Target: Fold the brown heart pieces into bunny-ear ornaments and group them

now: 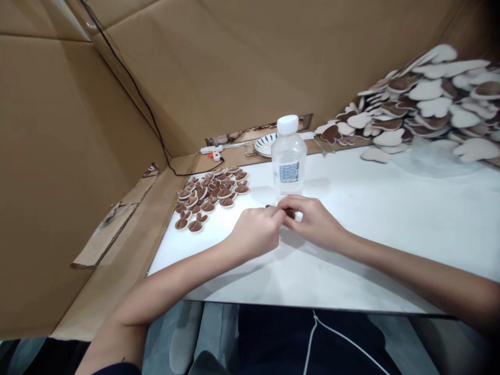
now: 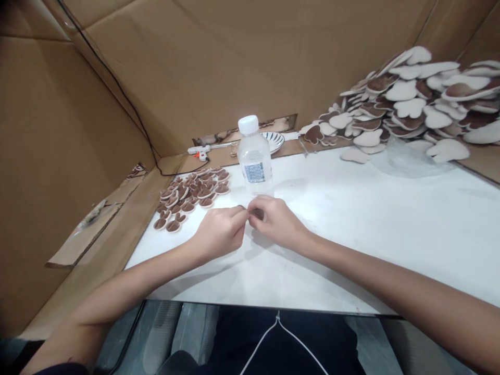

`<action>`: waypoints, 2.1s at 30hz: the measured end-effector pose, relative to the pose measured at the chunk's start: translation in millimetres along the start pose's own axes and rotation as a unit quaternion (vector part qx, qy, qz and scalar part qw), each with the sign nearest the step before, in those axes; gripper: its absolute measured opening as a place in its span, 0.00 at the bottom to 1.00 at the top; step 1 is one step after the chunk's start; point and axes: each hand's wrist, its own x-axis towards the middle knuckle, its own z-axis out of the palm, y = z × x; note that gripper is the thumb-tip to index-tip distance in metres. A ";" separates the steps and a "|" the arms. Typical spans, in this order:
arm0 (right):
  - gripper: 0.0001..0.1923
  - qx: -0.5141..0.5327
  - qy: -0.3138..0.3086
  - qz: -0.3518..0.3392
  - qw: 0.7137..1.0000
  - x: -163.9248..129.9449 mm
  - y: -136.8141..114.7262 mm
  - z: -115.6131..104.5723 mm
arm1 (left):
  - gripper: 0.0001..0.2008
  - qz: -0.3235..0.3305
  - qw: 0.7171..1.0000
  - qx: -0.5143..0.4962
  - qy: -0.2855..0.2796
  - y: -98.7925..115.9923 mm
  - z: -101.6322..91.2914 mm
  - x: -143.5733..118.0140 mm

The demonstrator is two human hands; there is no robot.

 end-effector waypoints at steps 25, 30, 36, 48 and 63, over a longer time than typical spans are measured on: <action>0.04 0.108 0.064 0.075 0.989 -6.2 -5.8 4.2 | 0.13 -0.326 0.737 -0.592 0.005 -9.1 11.4 -9.0; 0.05 0.072 0.063 0.039 0.995 -7.9 -7.3 4.0 | 0.13 -0.307 0.767 -0.563 0.021 -20.6 26.1 -12.4; 0.06 0.033 0.062 -0.047 0.996 -8.7 -8.4 3.5 | 0.12 -0.139 0.910 -0.369 0.124 -43.9 30.8 -13.0; 0.06 0.065 0.165 -0.052 0.983 -8.2 -13.4 -0.5 | 0.08 -0.023 0.929 -0.354 0.110 -41.2 33.1 4.7; 0.06 -0.162 0.267 -0.092 0.946 -25.8 -5.7 -23.9 | 0.08 0.039 0.986 0.006 0.164 4.9 32.2 22.3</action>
